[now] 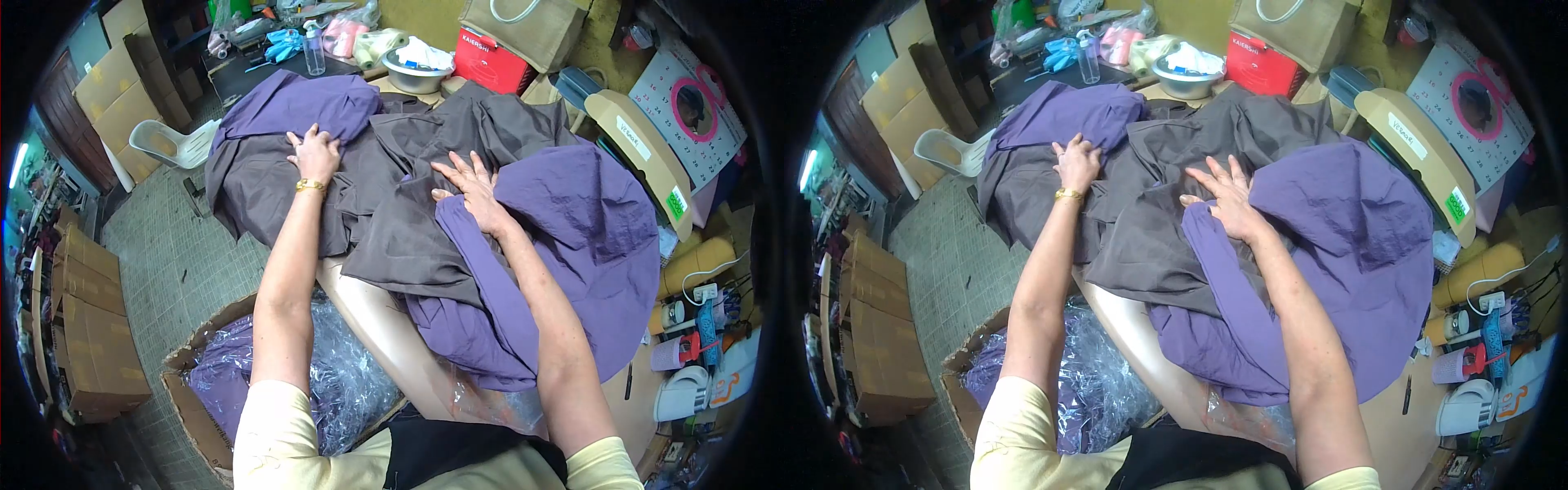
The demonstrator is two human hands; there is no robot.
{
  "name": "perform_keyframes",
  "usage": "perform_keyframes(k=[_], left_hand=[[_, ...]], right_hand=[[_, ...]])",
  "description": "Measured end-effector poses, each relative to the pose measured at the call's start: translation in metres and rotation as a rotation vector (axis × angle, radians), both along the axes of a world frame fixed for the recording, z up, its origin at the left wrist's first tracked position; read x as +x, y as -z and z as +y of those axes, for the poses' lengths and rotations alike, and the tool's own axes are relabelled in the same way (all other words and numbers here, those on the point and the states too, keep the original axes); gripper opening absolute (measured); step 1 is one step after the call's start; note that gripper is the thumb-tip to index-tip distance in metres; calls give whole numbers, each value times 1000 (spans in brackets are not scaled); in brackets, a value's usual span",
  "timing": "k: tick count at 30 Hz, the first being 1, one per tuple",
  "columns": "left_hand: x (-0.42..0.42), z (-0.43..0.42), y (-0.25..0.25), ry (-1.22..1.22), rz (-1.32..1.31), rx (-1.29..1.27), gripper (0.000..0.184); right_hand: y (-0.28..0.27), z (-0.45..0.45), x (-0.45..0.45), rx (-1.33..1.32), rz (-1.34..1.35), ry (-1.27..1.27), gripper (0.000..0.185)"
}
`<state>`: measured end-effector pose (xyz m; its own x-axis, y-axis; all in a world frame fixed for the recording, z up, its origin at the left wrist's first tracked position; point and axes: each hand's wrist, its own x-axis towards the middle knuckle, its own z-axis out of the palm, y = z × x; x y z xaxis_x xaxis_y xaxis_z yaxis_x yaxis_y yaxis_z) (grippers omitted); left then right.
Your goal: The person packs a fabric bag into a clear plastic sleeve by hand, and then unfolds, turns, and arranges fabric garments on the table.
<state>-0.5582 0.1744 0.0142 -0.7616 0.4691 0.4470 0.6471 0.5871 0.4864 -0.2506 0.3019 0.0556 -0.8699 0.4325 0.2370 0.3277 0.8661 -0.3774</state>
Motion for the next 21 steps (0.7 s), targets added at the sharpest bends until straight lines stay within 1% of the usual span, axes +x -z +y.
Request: perform_keyframes(k=[1, 2, 3, 4, 5, 6, 7, 8, 9, 10, 11, 12, 13, 14, 15, 16, 17, 18, 20, 21], left_hand=[[-31, 3, 18, 79, 115, 129, 25], [-41, 2, 15, 63, 58, 354, 28], [-55, -2, 9, 199, -169, 696, 29], [-46, -16, -19, 247, -559, 942, 27], [-60, -29, -33, 223, -596, 1085, 25], [-71, -43, -52, 494, -716, 1300, 32], [-49, -59, -92, 715, -839, 1361, 37], [-52, -65, -122, 894, -723, 1309, 38], [-25, -73, -162, 954, -795, 1291, 36], [6, -77, -195, 1114, -869, 1281, 36], [35, -82, -221, 1131, -750, 1113, 37], [40, -79, -233, 1250, -621, 877, 36], [69, -75, -241, 1119, -344, 740, 31], [105, -86, -258, 1164, -381, 414, 27], [120, -72, -273, 1731, -379, 81, 27], [141, -66, -272, 1814, -312, -111, 18], [165, -65, -272, 1908, -203, -287, 18], [176, -60, -261, 1914, -109, -454, 20], [206, -75, -243, 1579, -95, -558, 10], [217, -78, -231, 1563, -55, -513, 10]], right_hand=[[0, 0, 0, -2, 10, -2, 68], [0, -1, 0, -3, 13, 1, 68], [0, -1, 1, 8, 7, 1, 65], [0, -2, 1, 20, 1, 1, 62], [2, 0, 1, 17, 3, 5, 62], [6, 2, 0, 19, 11, -1, 66], [8, 5, -1, 23, 19, -7, 69], [7, 7, -1, 25, 24, -3, 69], [6, 7, -2, -5, 32, -18, 68], [5, 7, 0, -37, 38, -32, 67], [2, 10, -1, -80, 8, -39, 63], [-7, 10, -1, -121, -23, -31, 56], [-17, 20, -1, -387, 64, -113, 54], [-25, 33, 3, -650, 154, -199, 52], [-47, 34, 14, -845, 229, -216, 51], [-78, 34, 34, -1015, 362, -198, 49], [-100, 31, 56, -1147, 502, -189, 48], [-122, 31, 77, -1228, 598, -192, 47], [-145, 30, 124, -1284, 752, -166, 44], [-151, 32, 144, -1268, 804, -131, 43]])
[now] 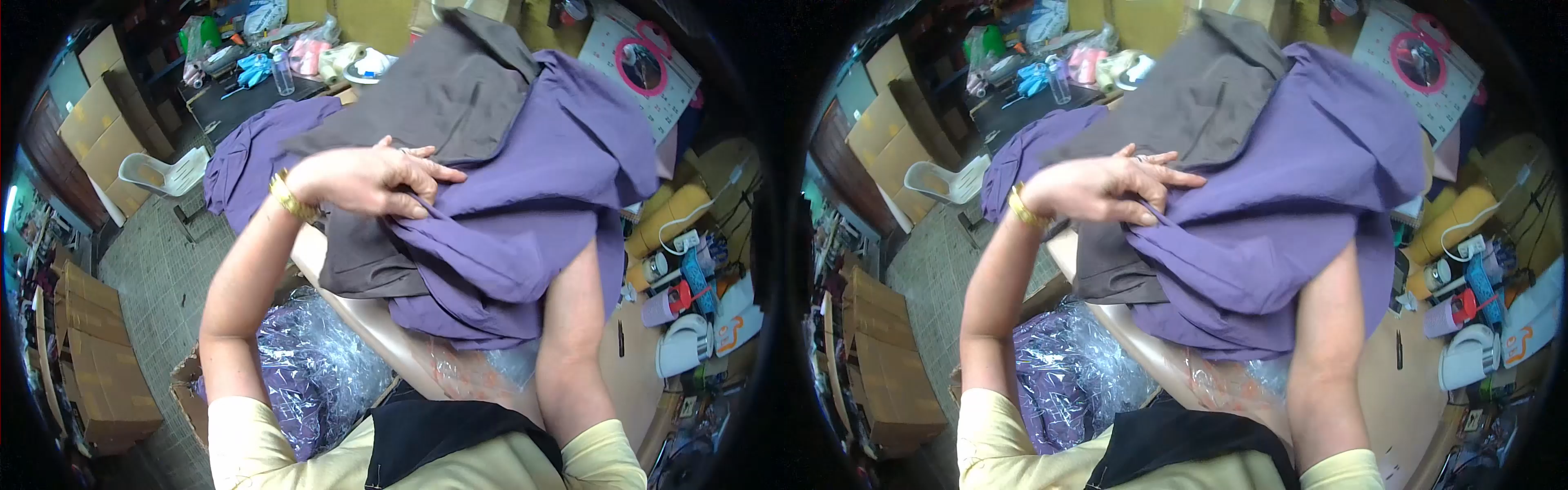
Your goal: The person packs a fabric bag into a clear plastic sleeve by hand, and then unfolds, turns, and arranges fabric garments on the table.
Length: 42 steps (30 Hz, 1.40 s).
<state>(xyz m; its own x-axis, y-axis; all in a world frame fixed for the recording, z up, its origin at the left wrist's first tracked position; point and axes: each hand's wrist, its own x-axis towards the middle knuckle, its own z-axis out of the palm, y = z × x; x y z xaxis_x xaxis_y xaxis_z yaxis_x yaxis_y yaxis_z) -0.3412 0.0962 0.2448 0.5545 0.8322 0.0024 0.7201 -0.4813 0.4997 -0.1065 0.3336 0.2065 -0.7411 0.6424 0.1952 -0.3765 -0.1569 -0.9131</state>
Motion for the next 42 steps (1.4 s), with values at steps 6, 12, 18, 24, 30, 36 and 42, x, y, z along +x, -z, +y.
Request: perform_keyframes(k=[6, 12, 18, 24, 30, 36, 42], left_hand=[[57, -31, 42, -100, 30, 257, 13], [105, -38, 78, -383, 25, 337, 39], [120, -28, 122, -451, 171, 444, 57], [0, -31, 88, -273, -850, 182, 25], [-256, -12, 242, -2121, 130, 662, 88], [-303, -59, 261, -2204, -170, 539, 74], [-272, -14, 140, -1438, -993, 979, 41]], right_hand=[[-57, 26, 118, 154, -36, 536, 36], [-148, -100, 137, 1088, -486, 886, 23], [-20, -123, -17, 1514, -1510, 326, 80], [110, -32, -53, 1336, -1391, 288, 91], [122, -23, -51, 1277, -1340, 275, 90], [131, -16, -52, 1269, -1368, 267, 91], [128, -8, -52, 1278, -1389, 206, 90]])
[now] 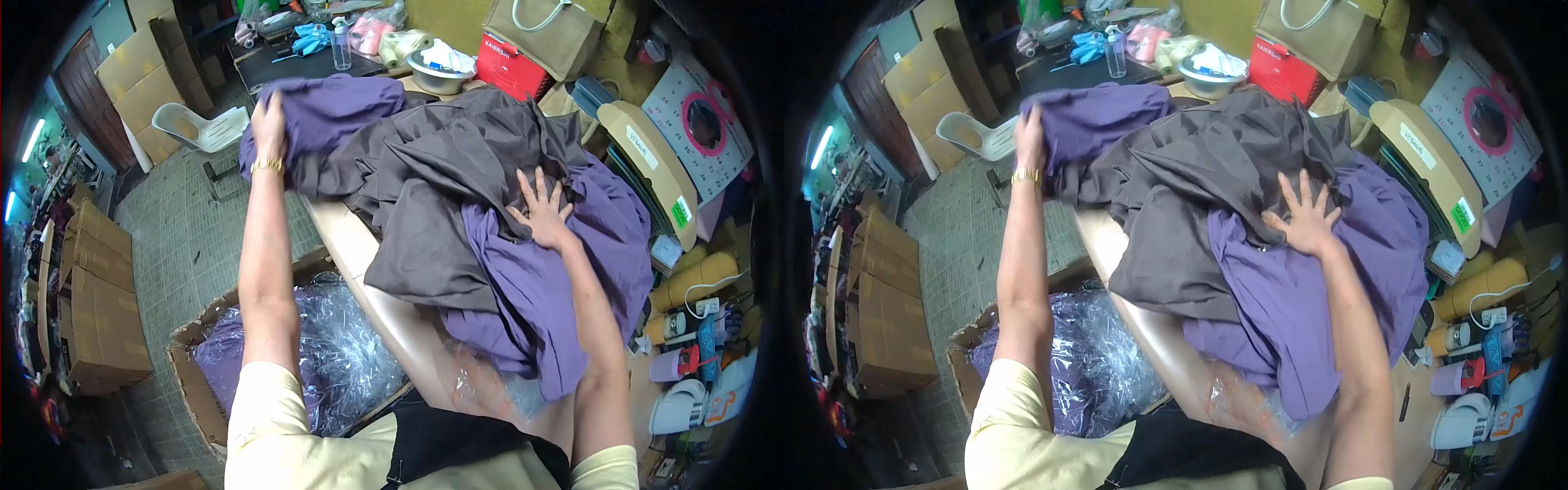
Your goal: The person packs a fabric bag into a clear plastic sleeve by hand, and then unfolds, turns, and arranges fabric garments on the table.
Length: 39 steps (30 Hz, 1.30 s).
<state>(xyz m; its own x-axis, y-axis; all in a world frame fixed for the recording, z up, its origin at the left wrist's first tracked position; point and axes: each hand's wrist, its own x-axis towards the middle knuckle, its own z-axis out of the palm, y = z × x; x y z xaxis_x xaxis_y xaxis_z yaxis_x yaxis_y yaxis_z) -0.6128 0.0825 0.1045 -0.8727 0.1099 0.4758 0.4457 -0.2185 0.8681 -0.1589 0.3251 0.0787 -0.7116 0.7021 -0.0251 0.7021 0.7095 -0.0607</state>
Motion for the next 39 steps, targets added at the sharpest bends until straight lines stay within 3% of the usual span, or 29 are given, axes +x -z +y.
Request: perform_keyframes(k=[1, 2, 3, 4, 5, 6, 7, 8, 9, 11, 12, 13, 14, 16, 18, 23, 25, 26, 27, 29, 30, 31, 33, 35, 36, 38, 39], left_hand=[[38, 17, -48, 205, -52, 161, 39], [64, 33, -81, 226, 122, 65, 34], [103, 51, -112, 381, 409, 164, 29], [142, 60, -140, 442, 586, 31, 20], [176, 72, -153, 465, 885, -74, 13], [218, 77, -154, 347, 1185, -217, 28], [275, 59, -159, 474, 1118, -213, 36], [311, 53, -149, 519, 1322, -78, 39], [341, 54, -128, 553, 1393, -71, 34], [382, 42, -89, 795, 1501, -82, 25], [397, 30, -67, 788, 1503, -142, 21], [409, 19, -52, 780, 1508, -198, 17], [415, 1, -43, 784, 1464, -292, 17], [417, -33, -29, 811, 1376, -493, 22], [412, -54, -9, 825, 1312, -620, 43], [395, -73, -17, 912, 1322, -716, 55], [390, -78, -25, 1189, 1289, -618, 52], [378, -79, -28, 1398, 1183, -703, 56], [373, -77, -46, 1395, 1182, -702, 56], [361, -76, -89, 726, 1142, -662, 64], [358, -58, -81, 584, 1047, -700, 68], [356, -30, -63, 438, 955, -731, 71], [345, 28, -18, 333, 934, -909, 70], [328, 64, 2, 524, 752, -961, 69], [318, 72, 3, 510, 751, -971, 69], [297, 89, 1, 705, 689, -911, 60], [274, 81, -18, 990, 578, -710, 46]], right_hand=[[-24, -6, -3, -94, -88, 26, 90], [-41, 6, 2, -69, -87, -89, 84], [-61, 17, 5, -45, -85, -207, 78], [-123, 0, 3, -116, -15, -302, 48], [-154, -8, 11, 100, 357, -215, 24], [-195, -55, 24, 362, 874, -306, 16], [-237, -83, 44, 561, 1013, -386, 14], [-258, -129, 59, 668, 1198, -365, 13], [-272, -106, 96, 740, 1177, -601, 15], [-275, -188, 94, 499, 822, -869, 15], [-245, -205, 71, 236, 968, -592, 10], [-235, -187, 64, 327, 620, -486, 14], [-206, -148, 60, 379, 449, -453, 19], [-137, -89, 67, 419, 102, -210, 55], [-79, -39, 87, 340, 40, -26, 73], [-103, -46, 95, 357, 7, 279, 76], [-109, -29, 109, 58, -253, 334, 80], [-132, -42, 109, 100, -367, 335, 79], [-165, -57, 94, 28, -566, 408, 68], [-176, -70, 87, 225, -199, 278, 64], [-174, -82, 79, 276, 144, 38, 62], [-168, -83, 61, 210, 230, -124, 65], [-143, -88, 15, 197, -10, -17, 70], [-95, -38, -15, -17, -164, 25, 76], [-66, -11, -23, -12, -202, 38, 78], [-28, 23, -33, 26, -116, -5, 77], [-18, 34, -35, 66, -105, -19, 77]])
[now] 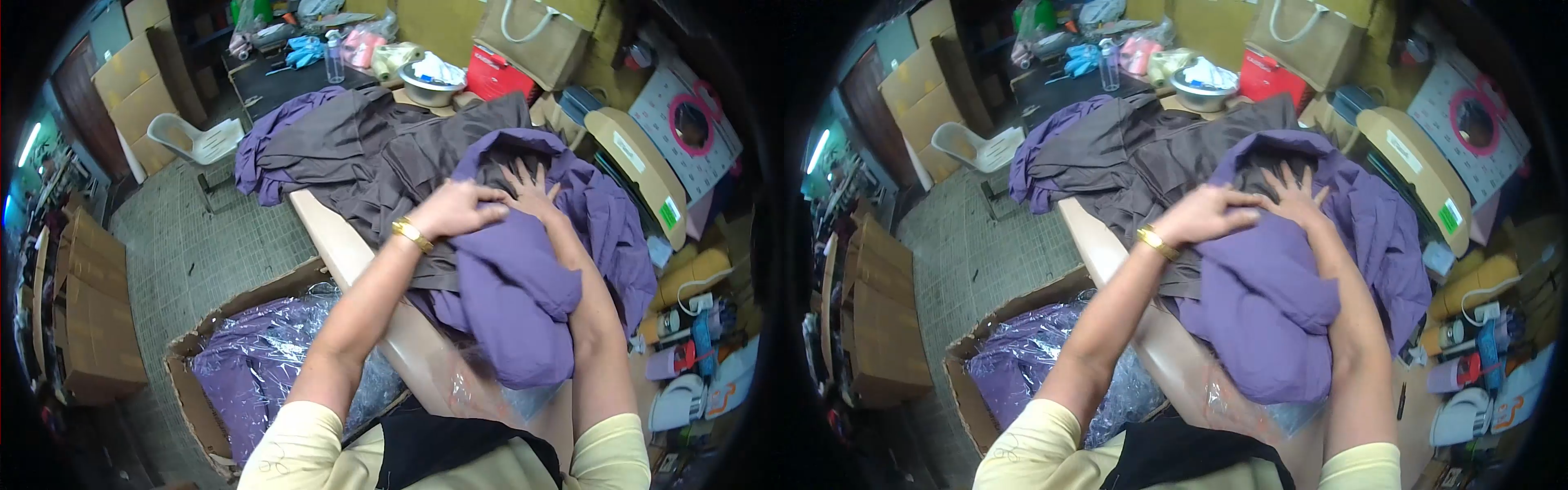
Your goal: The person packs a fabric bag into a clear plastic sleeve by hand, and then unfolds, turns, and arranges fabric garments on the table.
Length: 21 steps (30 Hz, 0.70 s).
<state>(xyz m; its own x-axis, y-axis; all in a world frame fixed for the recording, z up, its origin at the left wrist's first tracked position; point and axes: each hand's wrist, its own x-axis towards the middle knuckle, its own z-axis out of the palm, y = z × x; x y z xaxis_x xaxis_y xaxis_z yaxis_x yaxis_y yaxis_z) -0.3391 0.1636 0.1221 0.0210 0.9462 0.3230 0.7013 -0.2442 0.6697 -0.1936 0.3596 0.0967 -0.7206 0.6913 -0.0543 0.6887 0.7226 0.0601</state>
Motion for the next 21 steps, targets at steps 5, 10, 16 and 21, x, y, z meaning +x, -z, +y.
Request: perform_keyframes(k=[5, 10, 16, 21], left_hand=[[-168, -32, 33, -913, -47, 789, 39], [-282, -74, 98, -1336, 201, -78, 88], [-328, -61, 100, -1206, -272, 197, 38], [-304, -49, 74, -1069, 222, 169, 59]], right_hand=[[28, 20, 7, 85, 74, -30, 72], [32, 22, 3, 116, 65, -15, 72], [33, 22, 3, 114, 60, -8, 72], [33, 19, 3, 105, 88, -5, 72]])
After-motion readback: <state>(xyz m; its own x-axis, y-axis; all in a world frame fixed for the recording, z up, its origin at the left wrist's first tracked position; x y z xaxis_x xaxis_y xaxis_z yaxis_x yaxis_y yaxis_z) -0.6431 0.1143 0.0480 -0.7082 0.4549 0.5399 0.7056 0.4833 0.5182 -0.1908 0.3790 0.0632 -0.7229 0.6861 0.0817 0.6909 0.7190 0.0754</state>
